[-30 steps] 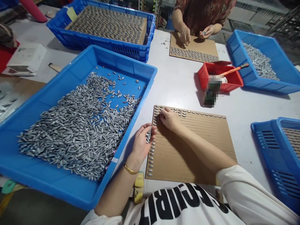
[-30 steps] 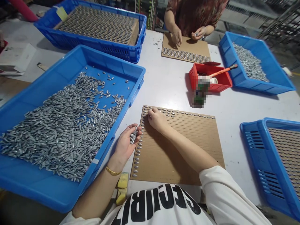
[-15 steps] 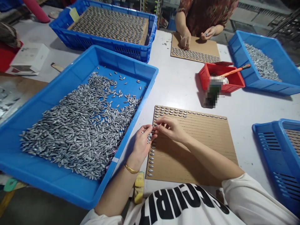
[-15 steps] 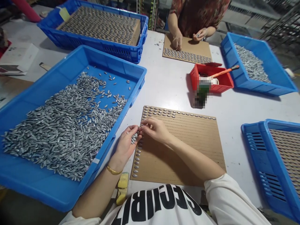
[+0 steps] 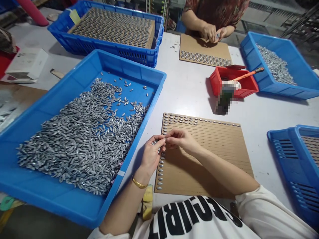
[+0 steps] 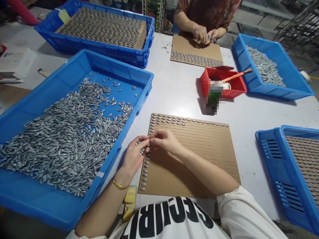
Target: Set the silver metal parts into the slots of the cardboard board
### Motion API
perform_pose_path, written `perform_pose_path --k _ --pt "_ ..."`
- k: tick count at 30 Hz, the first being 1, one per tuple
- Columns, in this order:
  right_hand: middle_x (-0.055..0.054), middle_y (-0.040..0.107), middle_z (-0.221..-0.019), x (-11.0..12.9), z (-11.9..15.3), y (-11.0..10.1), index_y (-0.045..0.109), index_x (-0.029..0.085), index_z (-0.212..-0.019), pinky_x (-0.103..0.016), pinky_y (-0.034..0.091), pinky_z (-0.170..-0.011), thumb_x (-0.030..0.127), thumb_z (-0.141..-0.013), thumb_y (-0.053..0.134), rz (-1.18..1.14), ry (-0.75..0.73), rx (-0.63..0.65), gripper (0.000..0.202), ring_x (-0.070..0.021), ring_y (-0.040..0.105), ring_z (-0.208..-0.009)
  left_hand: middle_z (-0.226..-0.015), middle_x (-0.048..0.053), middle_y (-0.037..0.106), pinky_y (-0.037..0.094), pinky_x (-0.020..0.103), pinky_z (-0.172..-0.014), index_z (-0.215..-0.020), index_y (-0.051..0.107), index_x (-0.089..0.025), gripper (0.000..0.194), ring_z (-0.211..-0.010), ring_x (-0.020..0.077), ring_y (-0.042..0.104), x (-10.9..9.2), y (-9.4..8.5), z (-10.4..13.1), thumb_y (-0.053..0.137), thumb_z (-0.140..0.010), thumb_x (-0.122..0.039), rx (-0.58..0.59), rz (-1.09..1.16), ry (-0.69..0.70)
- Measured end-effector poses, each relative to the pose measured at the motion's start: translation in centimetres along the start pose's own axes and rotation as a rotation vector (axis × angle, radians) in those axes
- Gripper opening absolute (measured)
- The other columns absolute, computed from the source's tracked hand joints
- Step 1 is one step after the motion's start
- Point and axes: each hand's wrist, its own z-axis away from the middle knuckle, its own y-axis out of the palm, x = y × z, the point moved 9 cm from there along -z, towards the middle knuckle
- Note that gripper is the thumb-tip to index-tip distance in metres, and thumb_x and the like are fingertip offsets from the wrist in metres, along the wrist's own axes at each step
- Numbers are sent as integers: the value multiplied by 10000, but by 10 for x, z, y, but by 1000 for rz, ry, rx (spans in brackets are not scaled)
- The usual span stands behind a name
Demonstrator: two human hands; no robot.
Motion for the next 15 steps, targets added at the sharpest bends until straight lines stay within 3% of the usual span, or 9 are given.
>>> perform_pose_path --k 6,11,15 --pt "-18 691 -716 -13 0 -2 648 148 -828 -235 539 -594 319 -644 801 -144 101 18 294 -113 641 -610 -669 -2 614 361 169 -512 -798 638 -149 195 -504 44 482 0 3 1 754 -651 -204 9 -27 10" --pt "1 670 -701 -3 4 -5 649 164 -774 -248 523 -611 323 -663 781 -60 -58 -62 235 -109 614 -604 -652 -7 580 331 166 -472 -813 634 -152 245 -540 58 482 2 2 1 786 -639 -233 6 8 -15" --pt "-12 676 -750 5 11 -3 671 172 -862 -272 514 -655 332 -789 667 198 -209 -61 175 -131 620 -666 -645 0 560 316 169 -450 -791 635 -141 213 -578 75 490 4 6 2 766 -677 -264 58 -4 6"
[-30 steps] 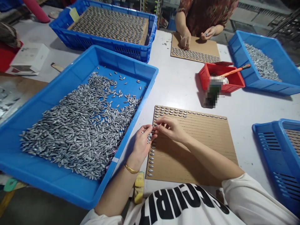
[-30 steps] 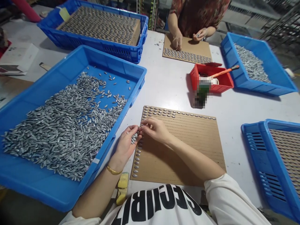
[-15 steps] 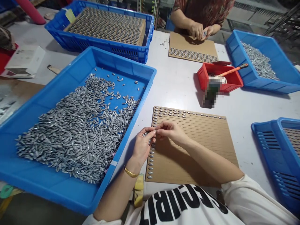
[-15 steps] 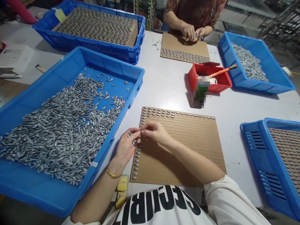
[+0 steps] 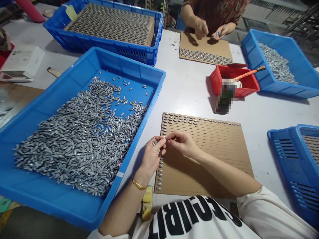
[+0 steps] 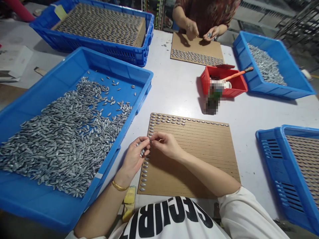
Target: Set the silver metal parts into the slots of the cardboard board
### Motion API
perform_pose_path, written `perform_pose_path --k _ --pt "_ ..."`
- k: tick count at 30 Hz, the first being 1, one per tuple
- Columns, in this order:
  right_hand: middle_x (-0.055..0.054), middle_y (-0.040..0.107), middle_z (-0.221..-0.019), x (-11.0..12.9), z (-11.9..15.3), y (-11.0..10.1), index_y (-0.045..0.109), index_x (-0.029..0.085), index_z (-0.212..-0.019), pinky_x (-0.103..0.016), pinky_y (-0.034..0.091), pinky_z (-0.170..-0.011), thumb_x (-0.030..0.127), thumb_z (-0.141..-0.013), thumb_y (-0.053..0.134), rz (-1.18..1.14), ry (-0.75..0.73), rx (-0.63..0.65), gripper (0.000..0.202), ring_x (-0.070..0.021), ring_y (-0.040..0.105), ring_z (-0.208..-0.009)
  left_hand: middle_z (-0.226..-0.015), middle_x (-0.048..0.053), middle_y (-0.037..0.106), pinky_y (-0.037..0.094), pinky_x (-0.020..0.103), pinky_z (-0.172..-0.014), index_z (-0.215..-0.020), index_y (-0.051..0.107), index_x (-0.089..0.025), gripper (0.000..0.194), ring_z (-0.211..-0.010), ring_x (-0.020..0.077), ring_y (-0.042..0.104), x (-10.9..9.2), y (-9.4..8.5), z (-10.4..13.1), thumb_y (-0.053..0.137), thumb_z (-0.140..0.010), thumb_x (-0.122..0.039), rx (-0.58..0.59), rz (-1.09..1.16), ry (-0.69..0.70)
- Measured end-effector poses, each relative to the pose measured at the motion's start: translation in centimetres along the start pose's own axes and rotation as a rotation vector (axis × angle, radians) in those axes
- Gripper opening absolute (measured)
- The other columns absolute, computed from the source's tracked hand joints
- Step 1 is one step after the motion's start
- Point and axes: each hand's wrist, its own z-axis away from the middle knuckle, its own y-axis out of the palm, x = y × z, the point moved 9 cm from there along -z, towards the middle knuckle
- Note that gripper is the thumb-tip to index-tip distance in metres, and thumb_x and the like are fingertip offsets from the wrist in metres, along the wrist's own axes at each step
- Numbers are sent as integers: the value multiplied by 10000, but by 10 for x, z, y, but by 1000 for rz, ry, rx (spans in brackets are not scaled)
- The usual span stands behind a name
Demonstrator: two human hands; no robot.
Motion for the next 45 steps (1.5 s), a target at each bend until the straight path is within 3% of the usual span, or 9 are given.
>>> perform_pose_path --k 6,9,10,14,19,25,36,40,45 --pt "-33 690 -834 20 2 -18 665 195 -892 -269 504 -658 272 -864 564 410 -208 -65 130 -147 626 -727 -748 39 634 369 152 -447 -820 640 -136 135 -600 80 564 -6 -8 -2 707 -726 -206 -38 115 -86" --pt "-46 685 -861 29 -5 -36 666 203 -891 -275 494 -677 246 -894 511 686 -367 -206 161 -152 616 -747 -846 70 683 478 170 -523 -887 646 -148 120 -717 125 653 -12 -28 -5 625 -771 -167 -219 335 -90" --pt "-50 686 -858 28 -8 -40 667 202 -886 -279 492 -688 237 -904 493 759 -400 -243 178 -154 616 -752 -882 86 691 513 193 -567 -913 646 -145 138 -764 145 668 -12 -29 -5 606 -782 -160 -229 379 -100" --pt "-61 686 -887 13 -27 -37 668 200 -919 -275 479 -737 184 -925 437 991 -461 -220 232 -164 616 -815 -853 97 680 546 222 -630 -919 663 -116 148 -748 140 657 2 -19 -3 615 -779 -125 -170 381 -195" --pt "-64 668 -910 4 -38 -23 670 197 -963 -260 450 -742 137 -926 399 1198 -484 -175 280 -168 592 -851 -786 35 629 488 163 -579 -931 684 -143 190 -646 74 586 -4 -14 0 694 -742 -163 -127 248 -105" --pt "-74 639 -919 4 -39 -19 670 192 -964 -265 419 -716 131 -920 405 1331 -468 -149 275 -176 559 -848 -739 9 606 442 139 -539 -953 686 -147 230 -603 54 546 -7 -12 1 715 -725 -172 -87 208 -106" --pt "-90 630 -915 10 -38 -19 670 170 -913 -276 428 -694 125 -908 426 1315 -486 -152 249 -187 555 -828 -871 73 683 529 203 -683 -926 667 -128 184 -736 110 639 -3 -12 -1 667 -744 -105 -77 200 -104" --pt "-68 634 -921 26 -25 -20 648 198 -988 -270 460 -676 205 -928 465 1012 -496 -188 193 -163 576 -787 -870 68 689 537 220 -727 -910 643 -136 186 -768 121 654 -1 -12 -1 703 -734 -126 -65 189 -94" --pt "-43 628 -899 42 -11 3 623 208 -1056 -251 484 -620 297 -914 530 654 -391 14 192 -133 577 -719 -891 44 685 536 287 -806 -883 626 -152 186 -834 137 653 -5 -9 -1 722 -723 -148 -33 148 -7"
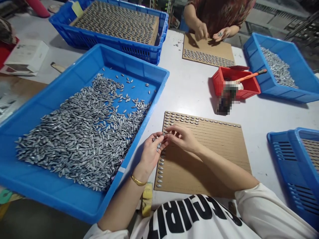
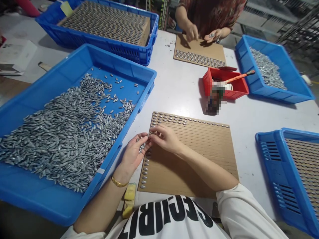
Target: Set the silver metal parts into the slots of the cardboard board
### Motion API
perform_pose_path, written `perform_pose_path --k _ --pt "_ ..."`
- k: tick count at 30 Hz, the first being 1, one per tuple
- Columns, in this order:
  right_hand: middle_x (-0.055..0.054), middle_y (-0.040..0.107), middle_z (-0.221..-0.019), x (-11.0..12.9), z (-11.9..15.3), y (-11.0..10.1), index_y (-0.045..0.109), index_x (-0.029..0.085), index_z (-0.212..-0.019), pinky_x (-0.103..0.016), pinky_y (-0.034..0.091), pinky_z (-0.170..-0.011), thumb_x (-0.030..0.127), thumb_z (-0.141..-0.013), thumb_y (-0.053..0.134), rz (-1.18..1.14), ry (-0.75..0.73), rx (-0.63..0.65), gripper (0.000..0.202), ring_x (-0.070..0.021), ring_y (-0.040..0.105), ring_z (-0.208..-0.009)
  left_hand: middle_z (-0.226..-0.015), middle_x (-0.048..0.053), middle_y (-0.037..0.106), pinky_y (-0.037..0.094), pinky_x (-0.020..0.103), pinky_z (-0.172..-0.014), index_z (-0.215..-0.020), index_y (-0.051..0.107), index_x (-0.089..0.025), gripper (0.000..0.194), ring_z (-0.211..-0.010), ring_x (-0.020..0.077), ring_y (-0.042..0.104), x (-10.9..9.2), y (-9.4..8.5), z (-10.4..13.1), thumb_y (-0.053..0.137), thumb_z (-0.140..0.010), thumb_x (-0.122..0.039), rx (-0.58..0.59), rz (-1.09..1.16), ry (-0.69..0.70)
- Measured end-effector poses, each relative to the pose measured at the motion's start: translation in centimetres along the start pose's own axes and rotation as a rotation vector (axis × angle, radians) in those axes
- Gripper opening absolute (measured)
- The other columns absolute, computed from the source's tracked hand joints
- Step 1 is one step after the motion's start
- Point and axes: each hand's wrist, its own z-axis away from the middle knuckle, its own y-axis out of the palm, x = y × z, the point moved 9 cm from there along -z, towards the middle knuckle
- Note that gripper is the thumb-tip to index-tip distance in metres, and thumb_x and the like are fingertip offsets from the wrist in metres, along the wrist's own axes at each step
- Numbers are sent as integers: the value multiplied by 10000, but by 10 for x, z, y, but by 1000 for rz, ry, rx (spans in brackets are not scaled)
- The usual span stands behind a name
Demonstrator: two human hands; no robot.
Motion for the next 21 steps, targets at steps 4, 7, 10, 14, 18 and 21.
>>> perform_pose_path --k 4,7,10,14,18,21 --pt "-51 628 -875 11 0 6 653 198 -972 -284 490 -688 255 -889 558 100 -32 2 138 -161 579 -786 -884 24 670 520 316 -834 -839 623 -154 176 -864 143 638 1 -1 -2 732 -700 -152 -11 5 34" --pt "-74 629 -979 17 3 11 648 208 -1047 -312 491 -761 209 -894 536 236 -105 -42 190 -185 568 -886 -890 26 669 504 294 -824 -852 634 -156 158 -897 150 627 4 -3 -3 715 -717 -171 -3 2 32" --pt "-85 614 -1031 22 8 18 637 226 -1123 -324 488 -781 217 -901 533 400 -149 -40 245 -208 535 -943 -912 31 677 491 272 -810 -860 647 -162 140 -925 157 618 7 -4 -3 696 -731 -179 -6 -14 13" --pt "-89 611 -962 27 12 18 660 216 -1091 -315 481 -757 208 -925 499 536 -172 -52 232 -205 519 -902 -963 39 683 487 264 -807 -875 663 -168 128 -980 169 603 9 -1 0 678 -748 -181 18 -15 -7" --pt "-79 635 -935 26 15 17 638 196 -1110 -304 477 -759 169 -935 467 540 -221 -54 246 -190 530 -864 -980 42 692 495 274 -821 -849 677 -165 105 -1014 184 601 10 2 3 675 -745 -180 27 16 -23" --pt "-71 646 -948 22 18 16 618 196 -1104 -304 478 -778 157 -934 468 486 -251 -48 231 -185 547 -866 -974 42 699 503 285 -845 -836 689 -164 106 -1020 184 606 11 1 4 680 -730 -169 1 50 -51"
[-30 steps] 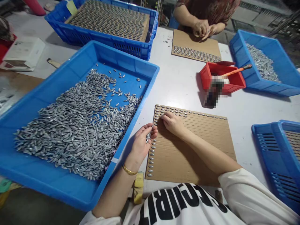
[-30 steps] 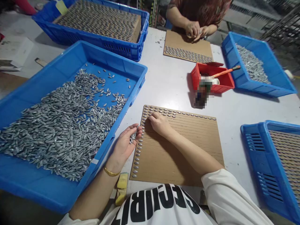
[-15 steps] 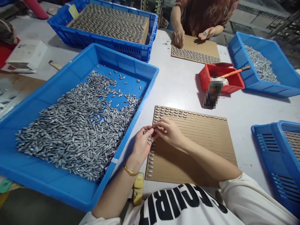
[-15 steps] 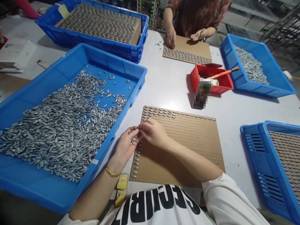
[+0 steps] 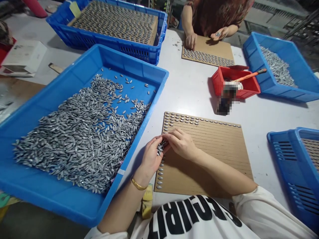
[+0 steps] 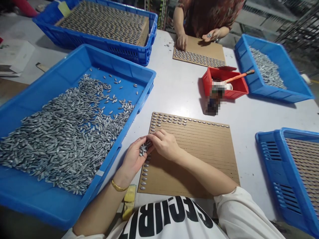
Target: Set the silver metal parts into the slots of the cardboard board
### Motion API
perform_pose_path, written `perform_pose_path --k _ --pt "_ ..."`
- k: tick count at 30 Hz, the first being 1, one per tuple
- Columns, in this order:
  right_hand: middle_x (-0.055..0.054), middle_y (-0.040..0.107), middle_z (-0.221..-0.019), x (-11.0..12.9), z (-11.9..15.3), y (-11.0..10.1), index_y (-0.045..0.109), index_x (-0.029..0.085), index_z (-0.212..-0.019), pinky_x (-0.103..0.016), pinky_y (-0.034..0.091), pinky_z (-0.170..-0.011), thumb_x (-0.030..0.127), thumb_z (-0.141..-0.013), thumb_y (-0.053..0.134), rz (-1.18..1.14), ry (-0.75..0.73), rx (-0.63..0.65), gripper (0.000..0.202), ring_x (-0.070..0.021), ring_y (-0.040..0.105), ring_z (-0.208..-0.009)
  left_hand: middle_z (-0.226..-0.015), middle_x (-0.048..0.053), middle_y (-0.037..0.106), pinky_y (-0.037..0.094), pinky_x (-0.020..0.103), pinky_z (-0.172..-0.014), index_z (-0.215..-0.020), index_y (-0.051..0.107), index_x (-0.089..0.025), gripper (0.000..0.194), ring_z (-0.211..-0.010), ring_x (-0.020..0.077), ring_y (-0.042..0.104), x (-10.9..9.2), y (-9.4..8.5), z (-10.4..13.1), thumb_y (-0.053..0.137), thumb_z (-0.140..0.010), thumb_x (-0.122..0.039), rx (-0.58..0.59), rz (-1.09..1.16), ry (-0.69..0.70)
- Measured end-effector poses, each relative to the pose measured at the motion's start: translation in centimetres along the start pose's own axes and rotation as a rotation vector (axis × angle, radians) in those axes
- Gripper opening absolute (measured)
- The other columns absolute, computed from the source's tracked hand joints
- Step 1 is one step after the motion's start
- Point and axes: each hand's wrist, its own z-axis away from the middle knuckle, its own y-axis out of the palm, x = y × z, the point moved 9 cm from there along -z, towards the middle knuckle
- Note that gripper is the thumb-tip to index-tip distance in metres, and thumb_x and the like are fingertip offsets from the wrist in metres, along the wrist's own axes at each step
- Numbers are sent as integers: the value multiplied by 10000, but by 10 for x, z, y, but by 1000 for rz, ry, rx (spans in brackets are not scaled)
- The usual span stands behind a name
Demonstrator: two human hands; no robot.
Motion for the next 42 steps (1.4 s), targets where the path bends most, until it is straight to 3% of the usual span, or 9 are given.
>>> perform_pose_path --k 7,12,17,22,30,35,42 --pt "-51 653 -903 -14 5 0 635 224 -1010 -294 495 -752 170 -924 496 -178 34 -10 172 -169 579 -861 -916 72 718 528 393 -885 -815 690 -134 98 -944 203 654 10 -1 0 624 -743 -145 -64 118 -100" --pt "-41 659 -845 -40 7 -5 641 214 -954 -263 494 -657 218 -917 516 -317 179 -98 130 -145 595 -743 -978 137 719 525 424 -901 -917 678 -111 182 -961 241 674 8 4 3 571 -774 -146 -18 83 -137" --pt "-43 674 -854 -66 5 7 660 208 -929 -270 492 -686 235 -935 470 -180 244 -86 192 -154 615 -763 -941 129 724 538 398 -875 -948 639 -133 171 -915 236 694 -5 -2 4 587 -786 -149 -75 30 -59" --pt "-72 652 -895 -63 -4 22 672 180 -965 -275 465 -709 196 -941 445 17 155 24 229 -171 590 -805 -912 120 725 544 364 -849 -902 603 -149 142 -866 217 702 -3 0 3 663 -781 -196 -67 17 -61" --pt "-77 615 -855 -58 -7 24 675 175 -935 -265 379 -648 172 -939 452 265 109 115 224 -176 522 -771 -836 67 696 540 279 -767 -916 639 -144 195 -754 145 669 -4 1 2 709 -761 -240 -35 -32 -41" --pt "-71 602 -847 -56 -6 26 663 172 -902 -265 347 -620 158 -924 465 325 87 93 200 -175 501 -765 -751 36 658 514 220 -644 -998 667 -133 247 -638 98 611 -4 -2 1 680 -777 -242 -56 -14 -40" --pt "-72 588 -841 -56 -6 27 640 171 -874 -279 357 -635 138 -910 470 313 76 110 177 -183 494 -772 -807 67 691 527 271 -715 -925 642 -139 210 -708 139 650 -6 1 2 708 -751 -236 -43 -53 -9"
